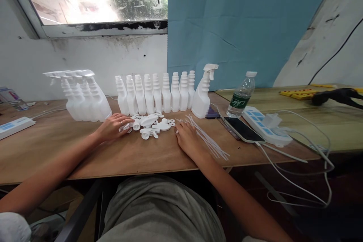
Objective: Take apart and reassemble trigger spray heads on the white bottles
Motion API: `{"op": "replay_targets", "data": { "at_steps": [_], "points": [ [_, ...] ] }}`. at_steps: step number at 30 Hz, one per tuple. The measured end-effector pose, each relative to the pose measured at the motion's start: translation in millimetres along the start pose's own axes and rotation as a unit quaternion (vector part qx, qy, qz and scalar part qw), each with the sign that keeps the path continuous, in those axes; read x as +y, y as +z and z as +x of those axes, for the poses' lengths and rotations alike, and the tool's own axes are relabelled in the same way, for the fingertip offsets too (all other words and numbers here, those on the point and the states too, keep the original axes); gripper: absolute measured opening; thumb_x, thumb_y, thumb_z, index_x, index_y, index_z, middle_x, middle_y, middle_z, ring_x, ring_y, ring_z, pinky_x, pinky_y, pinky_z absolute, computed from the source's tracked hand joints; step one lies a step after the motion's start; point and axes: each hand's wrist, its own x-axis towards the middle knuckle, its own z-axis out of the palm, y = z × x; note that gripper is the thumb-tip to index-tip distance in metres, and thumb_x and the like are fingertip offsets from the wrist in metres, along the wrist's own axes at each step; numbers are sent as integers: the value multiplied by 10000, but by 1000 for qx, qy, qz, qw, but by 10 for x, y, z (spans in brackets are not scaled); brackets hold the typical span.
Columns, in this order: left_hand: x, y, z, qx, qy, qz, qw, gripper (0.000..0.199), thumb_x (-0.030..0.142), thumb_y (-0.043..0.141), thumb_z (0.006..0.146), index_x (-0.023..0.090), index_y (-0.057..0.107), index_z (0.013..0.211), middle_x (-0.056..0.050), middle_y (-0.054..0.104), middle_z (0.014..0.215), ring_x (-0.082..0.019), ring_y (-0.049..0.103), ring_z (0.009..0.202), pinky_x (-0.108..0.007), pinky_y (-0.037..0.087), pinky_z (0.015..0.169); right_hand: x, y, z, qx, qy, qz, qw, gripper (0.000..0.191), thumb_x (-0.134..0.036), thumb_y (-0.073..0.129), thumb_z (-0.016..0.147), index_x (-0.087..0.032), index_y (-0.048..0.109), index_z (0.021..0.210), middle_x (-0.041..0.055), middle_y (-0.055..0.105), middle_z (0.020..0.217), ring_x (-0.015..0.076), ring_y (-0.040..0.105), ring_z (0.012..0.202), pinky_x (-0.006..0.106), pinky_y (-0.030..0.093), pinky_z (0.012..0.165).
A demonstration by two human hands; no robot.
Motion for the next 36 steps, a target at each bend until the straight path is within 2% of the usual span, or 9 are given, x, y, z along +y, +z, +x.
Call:
{"op": "replay_targets", "data": {
  "at_steps": [5,9,12,16,20,23,28,32,36],
  "points": [
    [63,-166,20,99,-14,-1,995,196,232,492,937,180,654,1035,-67,730,959,-204,654,893,-341,515,784,-21,-16,9,40,-28,111,993,121,-109,503,864,-168,599,909,75,637,915,199,599,818,338,489,776],
    [510,-391,5,160,-109,-109,975,182,248,536,924,199,643,1062,-50,713,935,-165,651,846,-291,520,773,-177,-143,-15,98,-64,160,980,87,-186,554,891,-181,614,828,55,634,819,186,601,756,321,499,729],
    [982,-404,-38,166,-172,-193,952,161,266,547,917,199,649,1023,-42,705,902,-145,658,767,-259,531,724,-280,-233,-59,157,-112,223,956,111,-222,552,916,-202,658,891,52,674,841,181,639,789,318,524,754],
    [1360,-234,-60,94,-194,-274,937,185,289,529,920,226,655,1041,-55,706,932,-165,670,780,-276,545,717,-337,-274,-127,172,-211,255,928,225,-177,484,946,-230,674,1055,56,712,995,179,668,946,343,546,857],
    [1396,-106,-61,34,-205,-306,929,218,305,506,927,235,650,1074,-62,700,976,-175,677,797,-291,548,728,-384,-287,-153,135,-293,244,915,264,-141,486,937,-225,671,1106,71,709,1032,169,658,978,333,550,863],
    [1376,-97,-78,10,-216,-319,923,221,311,505,923,229,641,1077,-58,699,971,-167,671,752,-280,543,683,-432,-317,-157,66,-339,241,907,295,-134,471,936,-216,653,1154,88,687,1105,163,637,1040,324,533,910],
    [1422,-176,-71,-1,-198,-319,927,323,232,470,927,234,508,1248,-60,676,1114,-145,663,728,-283,536,725,-443,-322,-179,4,-300,248,921,297,-177,507,929,-222,626,1197,97,634,1237,182,589,1161,360,498,988],
    [1480,-217,-61,-12,-166,-268,949,404,244,499,913,253,448,1314,-72,671,1150,-205,678,918,-316,531,812,-435,-263,-193,-6,-284,257,924,243,-198,546,919,-210,630,1147,90,664,1186,180,622,1111,340,515,967],
    [1486,-215,-56,-24,-154,-236,959,415,320,553,902,266,471,1305,-64,686,1116,-228,674,961,-332,535,830,-459,-249,-198,-10,-263,262,929,212,-226,551,919,-219,619,1120,74,690,1111,183,649,1044,337,538,926]
  ]
}}
